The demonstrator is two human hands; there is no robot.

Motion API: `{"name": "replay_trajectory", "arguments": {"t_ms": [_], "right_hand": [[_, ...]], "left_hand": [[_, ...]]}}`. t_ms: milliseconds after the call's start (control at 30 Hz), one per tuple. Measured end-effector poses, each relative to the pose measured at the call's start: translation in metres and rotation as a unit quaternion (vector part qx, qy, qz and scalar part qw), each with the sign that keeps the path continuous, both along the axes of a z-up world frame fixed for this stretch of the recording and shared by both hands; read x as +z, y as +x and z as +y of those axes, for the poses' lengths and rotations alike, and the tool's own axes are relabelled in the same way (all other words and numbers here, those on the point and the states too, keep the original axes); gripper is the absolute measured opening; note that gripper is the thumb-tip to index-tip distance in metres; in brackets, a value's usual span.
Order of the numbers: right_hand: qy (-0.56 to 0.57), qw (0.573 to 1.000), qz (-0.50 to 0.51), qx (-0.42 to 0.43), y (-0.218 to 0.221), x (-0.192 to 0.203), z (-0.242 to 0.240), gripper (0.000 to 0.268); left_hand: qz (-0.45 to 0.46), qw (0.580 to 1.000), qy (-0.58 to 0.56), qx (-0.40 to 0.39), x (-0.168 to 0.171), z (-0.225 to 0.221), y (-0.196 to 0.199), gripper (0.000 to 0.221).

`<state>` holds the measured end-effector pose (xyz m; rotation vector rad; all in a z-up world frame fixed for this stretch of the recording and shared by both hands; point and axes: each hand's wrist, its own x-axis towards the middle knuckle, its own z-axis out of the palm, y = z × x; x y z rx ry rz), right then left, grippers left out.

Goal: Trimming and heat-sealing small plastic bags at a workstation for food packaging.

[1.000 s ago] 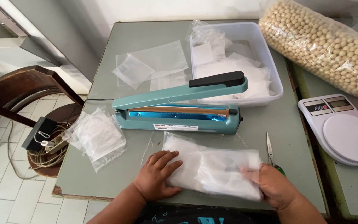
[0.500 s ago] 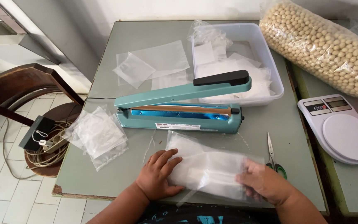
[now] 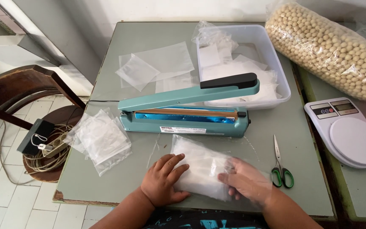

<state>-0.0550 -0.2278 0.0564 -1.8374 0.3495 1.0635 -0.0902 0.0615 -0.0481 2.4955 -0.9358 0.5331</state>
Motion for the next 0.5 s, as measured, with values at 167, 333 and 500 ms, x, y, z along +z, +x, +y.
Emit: {"name": "replay_trajectory", "arguments": {"t_ms": [167,333,500], "right_hand": [[0.085,0.995,0.012,-0.058,0.002,-0.019,-0.003,0.05],[0.056,0.998,0.037,-0.017,0.005,0.006,-0.024,0.053],[0.091,0.994,0.038,0.051,0.001,-0.023,-0.04,0.056]], "left_hand": [[0.041,0.998,0.03,0.04,0.002,-0.002,-0.002,0.068],[0.067,0.997,0.033,0.038,0.002,0.0,-0.001,0.072],[0.07,0.997,0.023,0.038,0.0,-0.001,0.0,0.075]]}}
